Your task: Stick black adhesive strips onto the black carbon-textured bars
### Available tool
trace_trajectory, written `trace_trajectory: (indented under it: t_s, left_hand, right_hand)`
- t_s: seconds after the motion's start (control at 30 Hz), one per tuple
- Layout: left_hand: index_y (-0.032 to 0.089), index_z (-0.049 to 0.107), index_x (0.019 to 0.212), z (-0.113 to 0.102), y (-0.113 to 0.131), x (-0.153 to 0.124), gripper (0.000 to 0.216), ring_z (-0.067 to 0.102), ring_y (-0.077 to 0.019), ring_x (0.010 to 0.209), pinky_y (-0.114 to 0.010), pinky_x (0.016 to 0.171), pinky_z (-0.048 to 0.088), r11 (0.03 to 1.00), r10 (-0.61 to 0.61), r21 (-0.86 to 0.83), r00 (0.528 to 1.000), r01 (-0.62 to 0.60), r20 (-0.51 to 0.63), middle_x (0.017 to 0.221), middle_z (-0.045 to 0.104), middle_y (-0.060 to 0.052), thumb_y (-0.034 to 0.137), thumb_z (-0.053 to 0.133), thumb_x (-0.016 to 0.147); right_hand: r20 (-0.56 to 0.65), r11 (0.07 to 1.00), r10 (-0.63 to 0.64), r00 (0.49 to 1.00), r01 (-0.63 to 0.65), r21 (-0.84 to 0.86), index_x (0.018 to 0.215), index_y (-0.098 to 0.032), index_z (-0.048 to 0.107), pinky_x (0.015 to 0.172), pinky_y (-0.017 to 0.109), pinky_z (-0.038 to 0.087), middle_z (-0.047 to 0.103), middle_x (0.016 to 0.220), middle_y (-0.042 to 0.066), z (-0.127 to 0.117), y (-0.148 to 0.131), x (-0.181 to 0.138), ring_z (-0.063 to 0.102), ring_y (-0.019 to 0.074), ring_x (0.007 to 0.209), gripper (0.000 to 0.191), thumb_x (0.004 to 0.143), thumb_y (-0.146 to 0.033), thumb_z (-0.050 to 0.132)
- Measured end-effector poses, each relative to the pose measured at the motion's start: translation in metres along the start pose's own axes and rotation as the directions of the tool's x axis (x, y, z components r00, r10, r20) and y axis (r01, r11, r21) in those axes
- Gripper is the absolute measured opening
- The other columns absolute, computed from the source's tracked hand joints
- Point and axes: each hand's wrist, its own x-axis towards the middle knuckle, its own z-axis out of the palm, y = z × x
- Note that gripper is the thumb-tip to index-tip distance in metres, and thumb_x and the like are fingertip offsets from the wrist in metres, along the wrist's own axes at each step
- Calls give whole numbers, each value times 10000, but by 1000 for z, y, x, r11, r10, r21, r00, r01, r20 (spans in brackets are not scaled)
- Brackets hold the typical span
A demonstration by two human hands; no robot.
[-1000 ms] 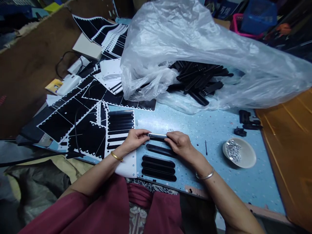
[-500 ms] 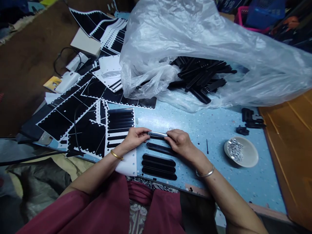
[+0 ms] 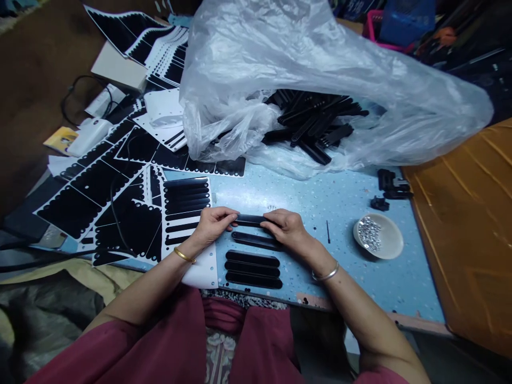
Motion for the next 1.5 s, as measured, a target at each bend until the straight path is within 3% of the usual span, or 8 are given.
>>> trace_trajectory:
  t_s: [0.33, 0.67, 0.9, 1.07, 1.17, 1.3, 1.4, 1.5]
  left_hand:
    - [119, 755, 780, 0, 0, 1, 180, 682, -137, 580, -183, 492, 545, 1000, 20, 14, 1000, -20, 4, 664, 715, -42, 285, 751, 711]
    - [114, 753, 783, 1, -2, 2, 215, 690, -142, 581, -190, 503, 557, 1000, 15, -6, 1000, -15, 2, 661, 718, -42, 305, 777, 689]
    - [119, 752, 777, 0, -1, 2, 173, 679, -129, 566, -183, 509, 546, 1000, 9, -12, 1000, -9, 5, 624, 702, -27, 270, 753, 693]
    - [119, 735, 765, 0, -4, 4, 193, 677, -131, 576, -187, 517, 535, 1000, 12, 10, 1000, -12, 21, 629, 687, -26, 298, 741, 693]
    - [121, 721, 780, -1, -5, 4, 234, 674, -143, 586, -206, 512, 525, 999, 29, 39, 999, -31, 39, 650, 679, -30, 343, 725, 707]
    - [132, 703, 782, 1, -6, 5, 300, 587, -122, 513, -214, 478, 442, 973, 119, 190, 992, -127, 49, 589, 624, -5, 428, 702, 730]
    - [150, 674, 698, 8, -4, 7, 331, 492, -108, 502, -224, 500, 361, 871, 250, 434, 968, -232, 15, 523, 544, 28, 474, 744, 689]
    - [160, 621, 607, 14, 1, 12, 359, 472, -119, 547, -242, 544, 326, 755, 293, 612, 956, -236, 7, 537, 530, 28, 483, 771, 656]
  right_hand:
    - [-36, 999, -22, 999, 24, 45, 975, -189, 762, 681, 327, 587, 753, 856, 85, 3, 4, -2, 702, 188, 755, 202, 867, -332, 667]
    - [-8, 990, 54, 999, -52, 134, 980, -206, 773, 716, 327, 584, 755, 882, 87, 2, 6, -2, 706, 192, 779, 205, 848, -333, 682]
    - [50, 922, 247, 968, -251, 296, 945, -231, 778, 752, 322, 577, 768, 903, 62, -5, 14, -5, 713, 195, 808, 251, 800, -422, 704]
    - [-158, 814, 487, 859, -381, 439, 1003, -193, 747, 707, 352, 578, 771, 896, 77, -14, 15, -18, 707, 183, 716, 332, 842, -462, 637]
    - [-280, 845, 505, 817, -401, 353, 883, -166, 751, 646, 328, 544, 756, 783, 78, -8, 12, -24, 678, 183, 671, 364, 803, -504, 646]
    - [-253, 861, 508, 823, -482, 161, 729, -162, 725, 564, 286, 467, 698, 654, 58, 9, 6, -21, 605, 159, 576, 408, 718, -568, 689]
    - [-243, 842, 522, 818, -540, -8, 600, -166, 664, 522, 270, 401, 627, 567, 34, 18, 1, -17, 540, 141, 532, 426, 663, -581, 730]
    - [-217, 851, 489, 845, -517, -94, 603, -161, 655, 543, 264, 390, 629, 589, 38, 19, 1, -18, 547, 142, 565, 400, 762, -528, 657]
